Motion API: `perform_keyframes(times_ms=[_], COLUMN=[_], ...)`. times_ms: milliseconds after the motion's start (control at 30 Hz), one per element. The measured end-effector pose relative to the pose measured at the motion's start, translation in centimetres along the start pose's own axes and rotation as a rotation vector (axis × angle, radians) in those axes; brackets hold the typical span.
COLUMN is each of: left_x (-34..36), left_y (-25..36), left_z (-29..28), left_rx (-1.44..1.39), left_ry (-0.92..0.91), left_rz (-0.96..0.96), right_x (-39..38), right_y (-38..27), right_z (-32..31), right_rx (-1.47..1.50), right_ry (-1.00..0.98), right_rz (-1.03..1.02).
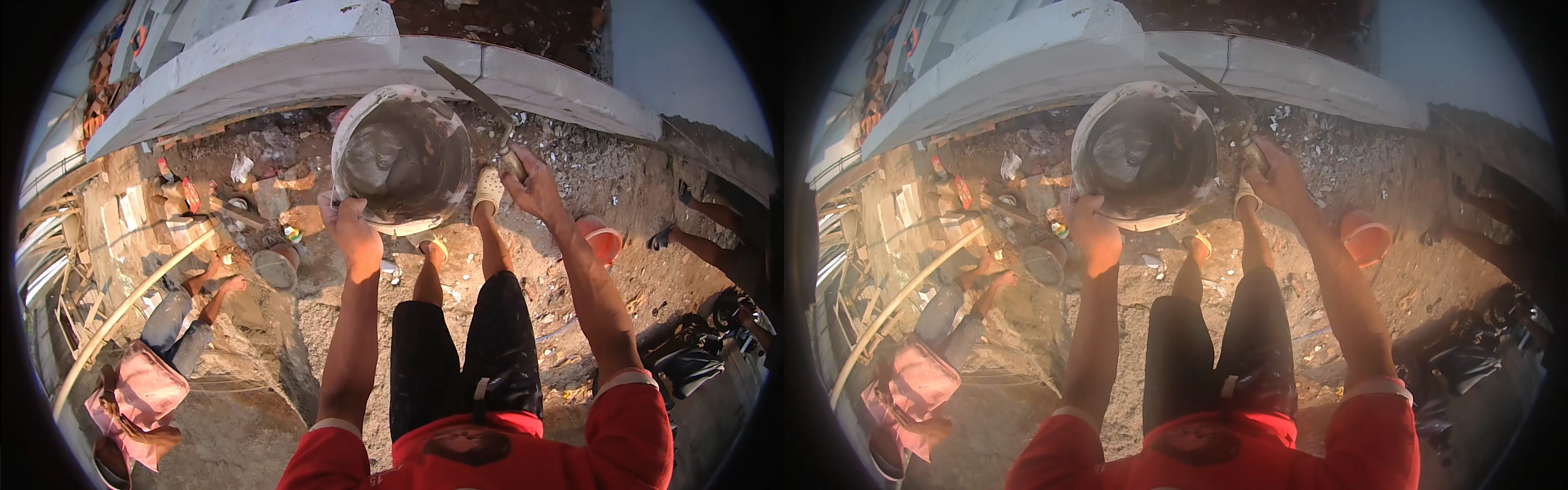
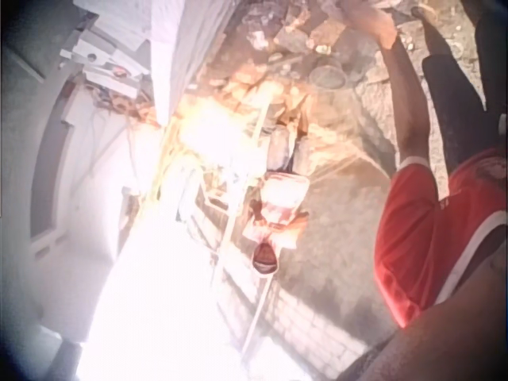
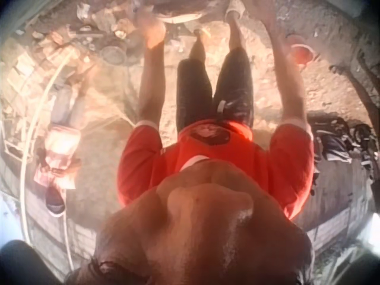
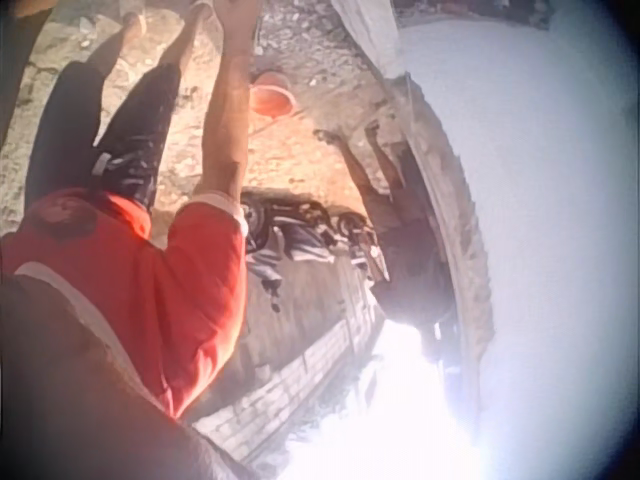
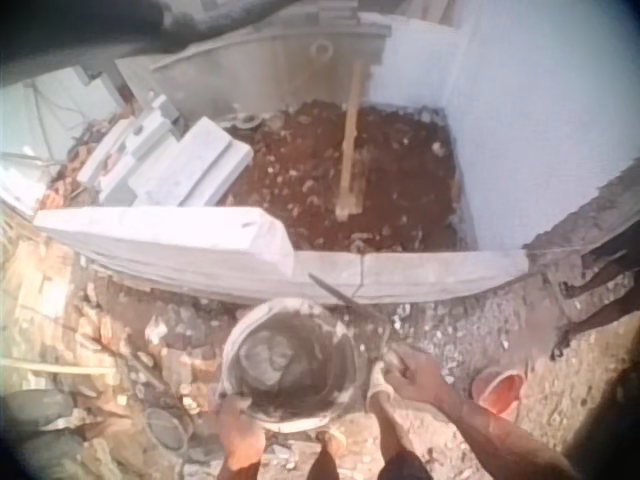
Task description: The person applies cement to a curved wall using a trowel, then places white rectangular tiles onto the wet cement. They adjust the tiles by hand and tap them with a hammer to secure them in place.
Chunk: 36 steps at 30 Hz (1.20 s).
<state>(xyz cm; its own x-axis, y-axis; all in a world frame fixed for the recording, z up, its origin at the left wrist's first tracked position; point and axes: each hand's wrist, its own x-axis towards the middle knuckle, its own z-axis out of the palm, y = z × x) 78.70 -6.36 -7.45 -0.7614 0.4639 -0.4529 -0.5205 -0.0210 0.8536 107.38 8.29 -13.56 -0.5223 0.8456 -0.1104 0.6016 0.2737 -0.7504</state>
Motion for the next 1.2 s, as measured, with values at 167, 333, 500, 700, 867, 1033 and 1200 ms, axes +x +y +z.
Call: perform_keyframes(times_ms=[167, 333, 500, 700, 867, 1033, 1200], left_x=[-0.1, -0.5, -0.9, 0.0, 0.9, 1.2, 1.4], left_y=[0.1, -0.3, -0.3, -1.0, -1.7, -1.5, -1.0], left_z=[0.7, 2.3, 3.6, 3.8, 2.1, 0.4, -1.7], left_rx=[0.138, 0.097, 0.116, 0.263, 0.332, 0.356, 0.202], left_ry=[0.054, 0.135, 0.186, 0.187, 0.119, 0.141, 0.231], left_rz=[0.053, 0.026, 0.027, 0.087, 0.081, 0.098, 0.008], right_x=[6.1, 8.7, 8.8, 9.9, 7.9, 5.2, 8.9], right_y=[1.3, 1.4, 0.6, -0.2, 1.9, 4.7, 6.2], right_z=[0.9, 1.5, 0.1, -6.1, -5.6, 3.7, 15.1], right_rx=[-0.374, -0.398, -0.443, -0.516, -0.343, -0.330, -0.212], right_ry=[0.082, 0.002, 0.030, -0.119, 0.040, -0.047, 0.186], right_rz=[-0.079, -0.034, 0.142, 0.434, 0.228, 0.001, 0.038])
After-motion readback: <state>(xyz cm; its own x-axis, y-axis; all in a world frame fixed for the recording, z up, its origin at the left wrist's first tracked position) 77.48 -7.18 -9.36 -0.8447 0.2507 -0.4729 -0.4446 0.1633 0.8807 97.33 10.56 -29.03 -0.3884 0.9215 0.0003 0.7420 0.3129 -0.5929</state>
